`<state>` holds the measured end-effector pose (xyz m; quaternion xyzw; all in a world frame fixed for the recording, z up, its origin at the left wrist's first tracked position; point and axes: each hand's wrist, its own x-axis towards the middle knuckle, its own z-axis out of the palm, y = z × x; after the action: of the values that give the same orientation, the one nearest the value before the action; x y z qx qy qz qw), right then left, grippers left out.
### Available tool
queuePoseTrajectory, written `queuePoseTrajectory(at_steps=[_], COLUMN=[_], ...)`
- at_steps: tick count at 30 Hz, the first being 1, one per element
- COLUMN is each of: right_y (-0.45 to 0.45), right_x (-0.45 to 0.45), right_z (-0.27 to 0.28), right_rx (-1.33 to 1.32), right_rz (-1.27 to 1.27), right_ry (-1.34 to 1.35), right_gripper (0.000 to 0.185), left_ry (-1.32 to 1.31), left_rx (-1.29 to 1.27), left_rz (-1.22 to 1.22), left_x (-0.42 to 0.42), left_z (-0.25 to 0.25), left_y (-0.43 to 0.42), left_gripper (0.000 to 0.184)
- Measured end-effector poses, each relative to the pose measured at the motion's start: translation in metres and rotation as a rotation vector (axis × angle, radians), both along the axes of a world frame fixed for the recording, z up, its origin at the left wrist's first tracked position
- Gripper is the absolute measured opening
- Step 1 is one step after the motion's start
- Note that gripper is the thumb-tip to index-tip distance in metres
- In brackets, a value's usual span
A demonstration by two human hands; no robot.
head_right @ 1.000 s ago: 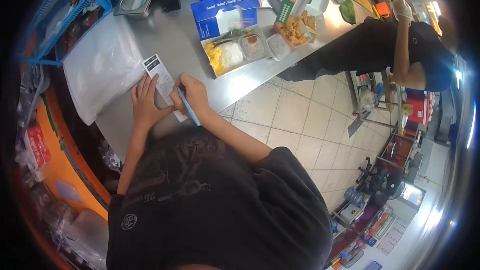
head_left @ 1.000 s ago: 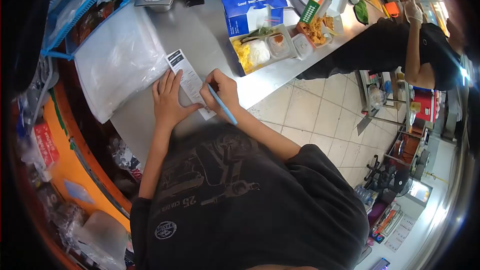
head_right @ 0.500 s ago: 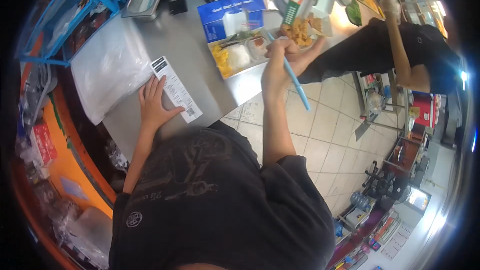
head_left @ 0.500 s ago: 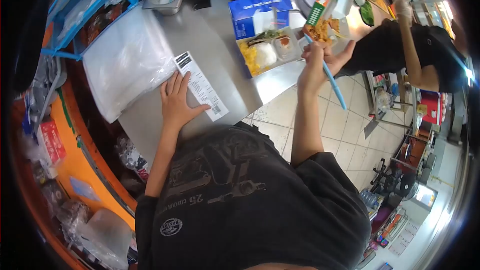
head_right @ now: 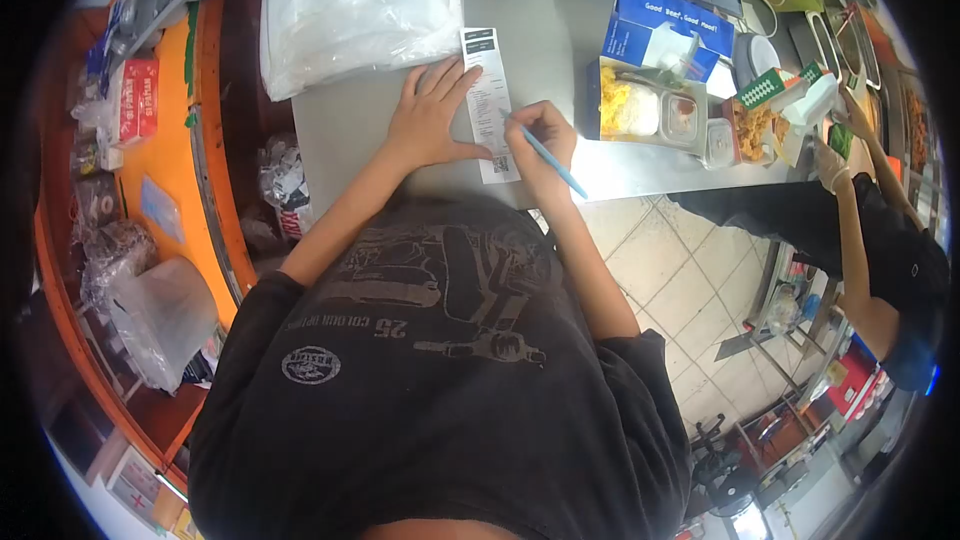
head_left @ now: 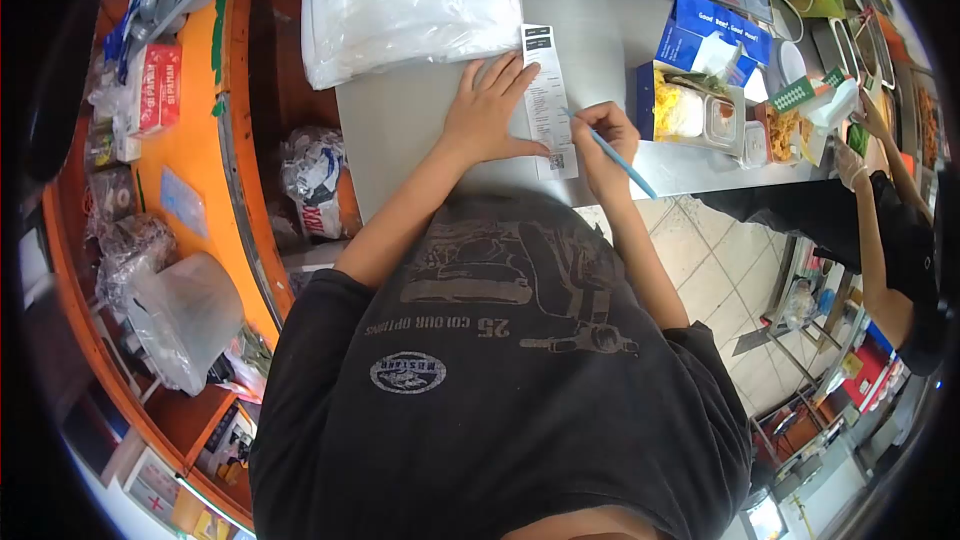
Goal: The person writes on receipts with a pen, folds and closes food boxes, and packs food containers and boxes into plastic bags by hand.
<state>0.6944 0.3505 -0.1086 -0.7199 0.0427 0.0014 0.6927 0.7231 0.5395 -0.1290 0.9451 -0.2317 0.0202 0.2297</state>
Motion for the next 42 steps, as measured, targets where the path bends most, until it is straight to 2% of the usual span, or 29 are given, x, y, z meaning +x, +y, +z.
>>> queuePoseTrajectory(at_steps=[4, 10, 13, 16, 17, 21, 22, 23, 25, 26, 29, 30, 34, 41, 42], right_y=[0.014, 0.011, 0.01, 0.012, 0.009, -0.01, -0.023, -0.032, -0.049, -0.061, -0.074, -0.063, -0.034, -0.005, -0.002], right_x=[-0.006, -0.009, -0.008, -0.005, -0.007, -0.007, -0.002, 0.003, 0.007, 0.009, 0.002, 0.002, -0.012, -0.022, -0.022], right_z=[-0.022, -0.036, -0.033, -0.008, -0.009, 0.036, 0.039, 0.045, 0.066, 0.063, 0.059, 0.059, 0.034, -0.033, -0.035], right_rx=[0.116, 0.013, -0.133, -0.697, -0.685, -0.324, -0.352, -0.209, -0.123, -0.094, -0.04, 0.037, -0.002, 0.055, 0.042], right_rz=[-0.036, -0.016, 0.116, -0.104, -0.161, -0.346, -0.426, -0.545, -0.725, -0.742, -0.683, -0.683, -0.409, 0.008, -0.009], right_ry=[0.121, 0.146, 0.142, -0.291, -0.284, -0.24, -0.302, -0.414, -0.475, -0.519, -0.414, -0.429, -0.199, 0.1, 0.109], right_gripper=[0.006, 0.007, 0.009, 0.012, 0.009, 0.07, 0.08, 0.077, 0.076, 0.07, 0.072, 0.05, 0.011, 0.008, 0.009], left_ry=[0.003, 0.028, 0.038, 0.073, 0.075, 0.089, 0.096, 0.087, 0.073, 0.056, 0.048, 0.049, 0.031, 0.016, 0.007], left_rx=[-0.014, 0.004, 0.006, 0.021, 0.014, 0.019, 0.032, 0.019, 0.004, 0.007, -0.007, -0.003, 0.011, -0.035, -0.053], left_rz=[0.004, 0.013, 0.013, 0.006, -0.012, -0.01, -0.007, -0.016, -0.018, -0.022, -0.014, -0.023, -0.023, -0.011, -0.004], left_x=[0.0, 0.0, 0.001, 0.0, 0.003, 0.003, 0.003, 0.003, 0.003, 0.003, 0.003, 0.004, 0.002, 0.001, 0.001], left_z=[0.002, 0.002, 0.002, 0.002, 0.003, 0.013, 0.015, 0.015, 0.015, 0.014, 0.014, 0.014, 0.007, 0.004, 0.002], left_y=[0.0, 0.0, 0.0, 0.003, 0.001, -0.004, -0.004, -0.005, -0.005, -0.006, -0.005, -0.006, -0.003, 0.001, 0.001], left_gripper=[0.11, 0.11, 0.109, 0.108, 0.107, 0.107, 0.108, 0.108, 0.109, 0.107, 0.105, 0.104, 0.102, 0.103, 0.103])
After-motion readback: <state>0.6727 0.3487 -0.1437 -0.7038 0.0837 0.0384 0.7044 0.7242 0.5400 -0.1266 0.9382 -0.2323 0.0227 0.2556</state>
